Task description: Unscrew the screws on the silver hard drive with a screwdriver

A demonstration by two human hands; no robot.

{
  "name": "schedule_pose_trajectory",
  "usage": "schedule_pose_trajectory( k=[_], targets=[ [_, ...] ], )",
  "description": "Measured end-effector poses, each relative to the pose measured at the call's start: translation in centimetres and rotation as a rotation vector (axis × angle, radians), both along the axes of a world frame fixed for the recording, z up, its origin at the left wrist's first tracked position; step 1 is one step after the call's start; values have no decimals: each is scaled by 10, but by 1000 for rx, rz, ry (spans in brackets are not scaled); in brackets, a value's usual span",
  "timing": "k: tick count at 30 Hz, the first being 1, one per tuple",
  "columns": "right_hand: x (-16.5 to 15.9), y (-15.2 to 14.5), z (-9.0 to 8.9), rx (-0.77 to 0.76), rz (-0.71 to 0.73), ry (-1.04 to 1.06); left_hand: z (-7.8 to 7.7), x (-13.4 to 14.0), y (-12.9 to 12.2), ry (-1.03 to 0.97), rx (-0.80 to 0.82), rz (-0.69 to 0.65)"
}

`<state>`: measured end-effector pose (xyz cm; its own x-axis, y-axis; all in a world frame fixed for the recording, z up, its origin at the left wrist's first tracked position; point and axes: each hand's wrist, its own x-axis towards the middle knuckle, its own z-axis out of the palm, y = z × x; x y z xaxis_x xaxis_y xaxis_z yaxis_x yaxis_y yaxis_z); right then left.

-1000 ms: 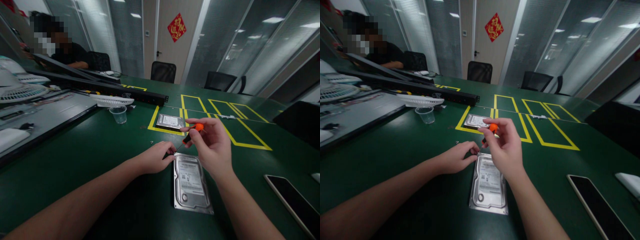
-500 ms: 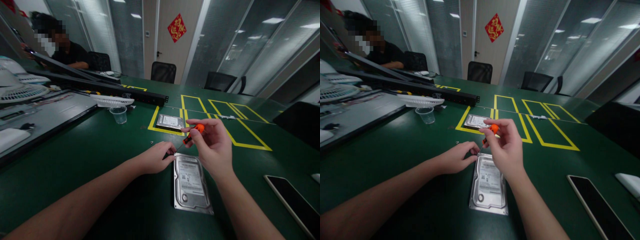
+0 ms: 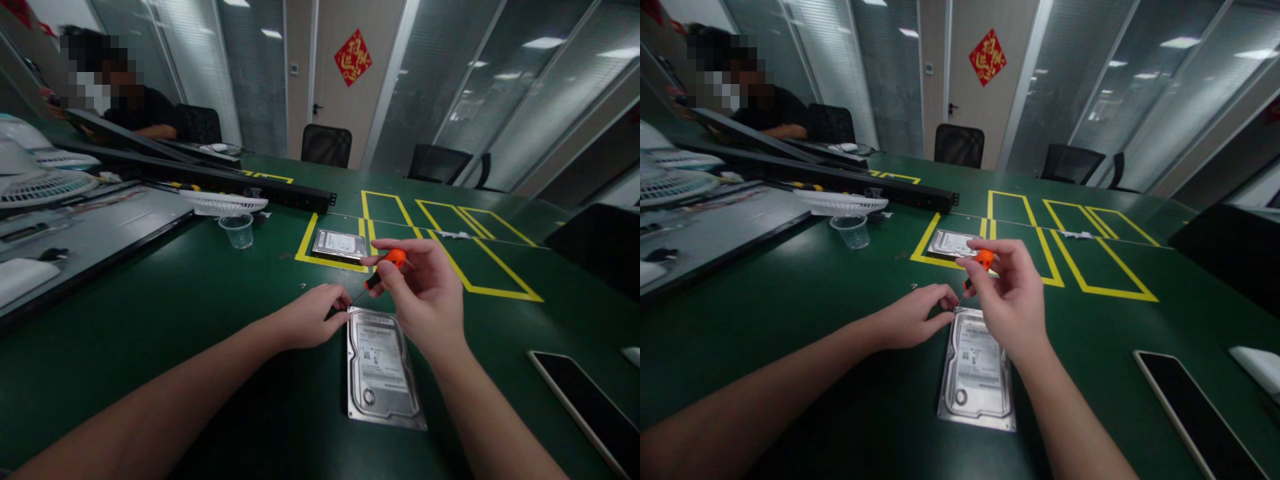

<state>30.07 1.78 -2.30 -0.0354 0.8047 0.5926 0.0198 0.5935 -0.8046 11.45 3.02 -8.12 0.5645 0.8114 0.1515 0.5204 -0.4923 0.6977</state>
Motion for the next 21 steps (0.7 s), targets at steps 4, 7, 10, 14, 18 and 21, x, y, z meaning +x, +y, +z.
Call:
schedule_pose_trajectory(
  k=[4, 7, 10, 14, 18, 21],
  targets=[
    [2, 0, -3, 7, 57, 4, 1, 0, 0, 6, 3, 2],
    [5, 0, -5, -19, 111, -4, 1, 0, 0, 11, -6, 1],
    [5, 0, -3, -21, 96, -1, 1, 0, 0, 18, 0, 3],
    [0, -2, -1, -6, 43, 23, 2, 0, 0, 19, 0, -4],
    [0, -3, -2, -9, 75, 44, 2, 0, 1, 8, -3, -4],
    [3, -2, -3, -18, 136, 15, 1, -1, 0, 10, 1, -4]
  ],
)
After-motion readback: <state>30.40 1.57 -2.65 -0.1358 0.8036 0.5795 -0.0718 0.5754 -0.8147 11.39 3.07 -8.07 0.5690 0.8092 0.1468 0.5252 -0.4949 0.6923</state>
